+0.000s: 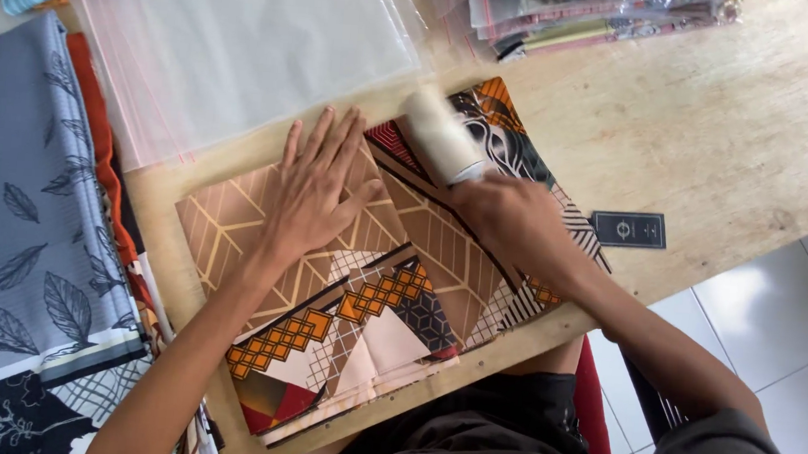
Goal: Clean folded fabric using a lint roller and adjust the folds for packaging.
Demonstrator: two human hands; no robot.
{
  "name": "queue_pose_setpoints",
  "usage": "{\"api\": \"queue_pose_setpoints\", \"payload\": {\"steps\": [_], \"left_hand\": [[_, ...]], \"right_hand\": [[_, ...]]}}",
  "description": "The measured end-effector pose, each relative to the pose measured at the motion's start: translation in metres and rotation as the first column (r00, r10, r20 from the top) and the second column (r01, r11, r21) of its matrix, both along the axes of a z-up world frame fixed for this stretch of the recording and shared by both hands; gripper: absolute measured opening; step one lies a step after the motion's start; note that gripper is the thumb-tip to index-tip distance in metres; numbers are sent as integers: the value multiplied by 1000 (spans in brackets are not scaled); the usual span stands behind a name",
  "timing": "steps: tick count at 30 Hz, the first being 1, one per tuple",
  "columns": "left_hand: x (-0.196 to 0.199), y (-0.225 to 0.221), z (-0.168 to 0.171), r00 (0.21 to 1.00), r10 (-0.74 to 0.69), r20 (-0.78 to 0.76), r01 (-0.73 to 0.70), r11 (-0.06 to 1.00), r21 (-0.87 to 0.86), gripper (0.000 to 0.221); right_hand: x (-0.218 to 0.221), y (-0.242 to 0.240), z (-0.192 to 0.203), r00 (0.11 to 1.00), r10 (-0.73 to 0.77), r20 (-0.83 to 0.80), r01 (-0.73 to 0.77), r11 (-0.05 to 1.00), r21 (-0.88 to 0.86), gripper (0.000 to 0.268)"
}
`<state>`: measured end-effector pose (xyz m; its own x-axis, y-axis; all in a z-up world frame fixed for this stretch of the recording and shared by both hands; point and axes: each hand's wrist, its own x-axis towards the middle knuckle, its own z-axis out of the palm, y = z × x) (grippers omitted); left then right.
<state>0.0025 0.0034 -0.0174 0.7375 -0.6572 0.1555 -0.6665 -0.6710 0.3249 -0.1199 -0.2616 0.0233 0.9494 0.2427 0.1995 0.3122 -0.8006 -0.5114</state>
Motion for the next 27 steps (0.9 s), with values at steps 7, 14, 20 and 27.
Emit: {"api": "queue_pose_setpoints", "payload": {"steps": [7,14,20,27], "left_hand": [[1,1,-2,1000,-6,2,6,1000,24,80],[-1,1,2,999,-22,47,19,999,49,76],[0,1,4,1000,-22,12,21,998,51,78],[-3,-2,4,1000,-4,-3,4,1000,12,80]], "right_hand": [[11,-60,-15,963,-264,-49,264,965,-14,19],[18,13,-5,984,95,-150,-90,995,38,21],[30,-60,-15,976,-179,-123,178,984,-17,19],[26,-5,-9,999,-31,-28,33,997,65,20]]}}
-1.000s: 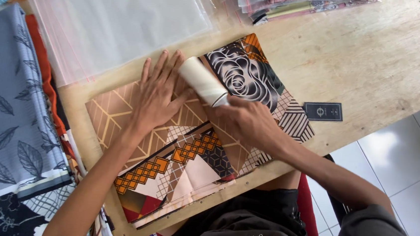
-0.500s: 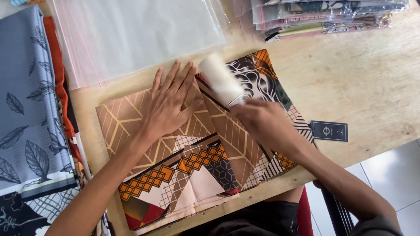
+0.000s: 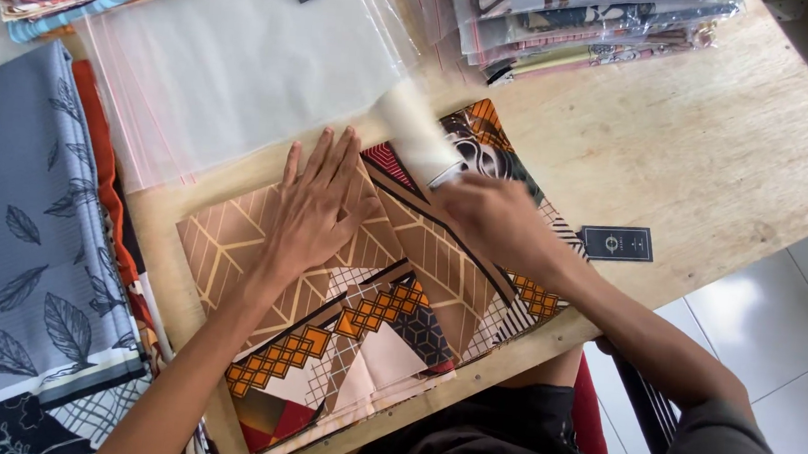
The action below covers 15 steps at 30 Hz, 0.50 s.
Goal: Clean folded fabric using a lint roller and adjust the folds for packaging.
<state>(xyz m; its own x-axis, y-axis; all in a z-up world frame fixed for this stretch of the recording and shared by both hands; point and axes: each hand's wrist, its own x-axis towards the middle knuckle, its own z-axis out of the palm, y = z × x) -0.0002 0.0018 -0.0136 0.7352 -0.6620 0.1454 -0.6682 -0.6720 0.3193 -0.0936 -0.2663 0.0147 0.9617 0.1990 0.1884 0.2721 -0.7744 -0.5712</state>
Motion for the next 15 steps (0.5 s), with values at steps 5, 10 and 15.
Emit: {"api": "queue_pose_setpoints", "payload": {"steps": [5,10,15], "left_hand": [[-1,0,3,1000,12,-4,-12,1000,-11,81],[1,3,-3,1000,7,-2,-7,1000,2,83],[0,1,-2,1000,11,5,-11,1000,23,82]], "right_hand": [[12,4,-13,992,49,-114,-55,997,-48,20],[15,-41,-12,990,-125,-60,121,991,-65,17],[0,-1,11,998,-28,-53,31,998,52,18]]}}
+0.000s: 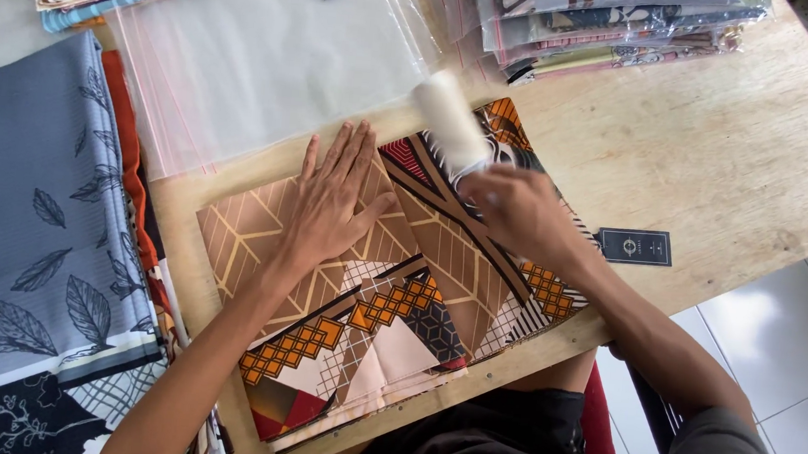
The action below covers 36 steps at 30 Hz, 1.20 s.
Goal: Clean folded fabric using a lint roller and adjust the folds for packaging.
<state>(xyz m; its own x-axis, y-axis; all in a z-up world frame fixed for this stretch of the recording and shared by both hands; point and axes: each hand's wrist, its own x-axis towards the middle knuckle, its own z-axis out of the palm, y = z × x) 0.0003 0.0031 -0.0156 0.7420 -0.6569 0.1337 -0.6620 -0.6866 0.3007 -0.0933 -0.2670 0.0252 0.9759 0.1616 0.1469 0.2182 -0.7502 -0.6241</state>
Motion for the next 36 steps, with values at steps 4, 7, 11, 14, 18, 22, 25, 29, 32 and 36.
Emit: {"api": "queue_pose_setpoints", "payload": {"steps": [4,7,11,14,18,22,25,29,32,36], "left_hand": [[1,0,-2,1000,4,5,-4,1000,-9,83],[1,1,-3,1000,9,5,-9,1000,-4,83],[1,1,-3,1000,4,8,-4,1000,-1,85],[1,0,-1,1000,2,-8,-1,1000,5,86],[0,0,-1,1000,6,-14,-6,1000,0,84],[-1,1,4,999,5,-32,-5,1000,3,84],[1,2,1,1000,-7,-18,7,1000,-6,84],[2,3,-4,1000,-17,11,17,1000,-6,84],[1,2,-2,1000,-11,2,11,1000,5,84],[1,2,0,999,-24,42,22,999,46,84]], "right_hand": [[-4,18,3,985,122,-119,-127,991,-40,19],[-1,-7,-13,992,20,-121,-26,998,-51,20],[2,-38,-7,988,-152,-26,144,969,-201,17],[1,-41,-25,998,-68,-19,66,993,-95,21],[-10,1,-1,998,59,-32,-63,990,-123,22],[-10,0,-4,989,68,-132,-88,984,-155,18],[-9,-22,-11,989,-54,-134,33,987,-159,20],[-3,-37,-6,990,-141,-18,134,969,-206,17],[-8,-32,-3,991,-128,27,130,979,-156,21],[-35,6,11,992,-41,118,49,996,-70,25]]}}
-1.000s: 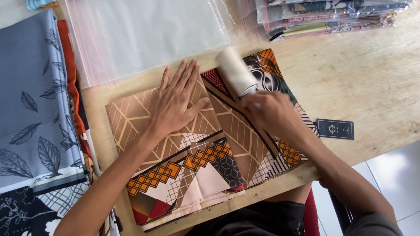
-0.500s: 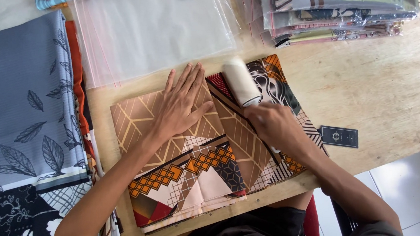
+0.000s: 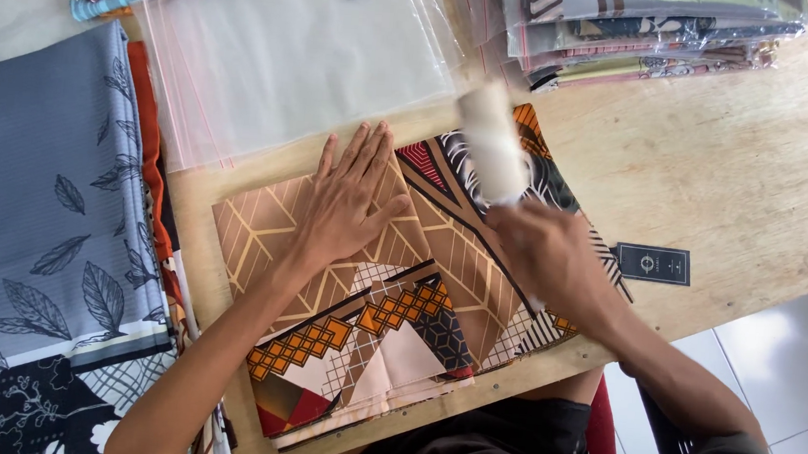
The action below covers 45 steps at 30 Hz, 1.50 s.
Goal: Clean folded fabric using a lint roller and adjust the folds for packaging.
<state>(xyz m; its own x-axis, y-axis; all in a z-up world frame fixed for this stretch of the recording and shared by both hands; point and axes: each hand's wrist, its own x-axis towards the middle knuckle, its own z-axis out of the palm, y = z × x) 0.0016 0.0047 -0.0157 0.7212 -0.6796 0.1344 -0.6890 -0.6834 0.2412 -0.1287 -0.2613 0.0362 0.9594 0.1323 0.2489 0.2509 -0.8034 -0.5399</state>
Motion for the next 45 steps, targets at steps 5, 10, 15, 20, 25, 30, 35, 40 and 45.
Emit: {"api": "queue_pose_setpoints", "payload": {"steps": [5,10,15,20,25,30,35,40,45], "left_hand": [[2,2,-6,1000,6,-9,-6,999,-45,58],[2,3,-9,1000,-7,30,9,999,-46,61],[1,1,-7,1000,3,-1,-3,998,-69,68],[-2,-1,0,999,9,32,-9,1000,9,73],[0,0,0,1000,0,26,0,1000,4,72],[1,-1,-1,1000,8,12,-9,1000,11,72],[-2,-2,3,1000,9,11,-9,1000,10,72],[-3,-4,7,1000,8,11,-8,1000,29,72],[-4,-3,8,1000,4,5,-4,1000,23,72]], "right_hand": [[-40,17,-31,958,215,-191,-207,976,62,20],[-39,-45,-30,971,-64,-232,54,997,-53,18],[-67,-55,-17,967,-233,-104,217,966,-143,16],[-116,22,-5,921,265,-287,-186,943,274,27],[-131,-18,-21,962,42,-269,-16,995,96,29],[-147,-61,-14,869,-345,-355,310,938,-152,24],[-178,-15,-41,970,3,-243,60,966,250,25],[-170,-12,-33,926,142,-351,-46,962,268,27],[-177,-62,-14,914,-223,-338,265,961,81,22]]}}
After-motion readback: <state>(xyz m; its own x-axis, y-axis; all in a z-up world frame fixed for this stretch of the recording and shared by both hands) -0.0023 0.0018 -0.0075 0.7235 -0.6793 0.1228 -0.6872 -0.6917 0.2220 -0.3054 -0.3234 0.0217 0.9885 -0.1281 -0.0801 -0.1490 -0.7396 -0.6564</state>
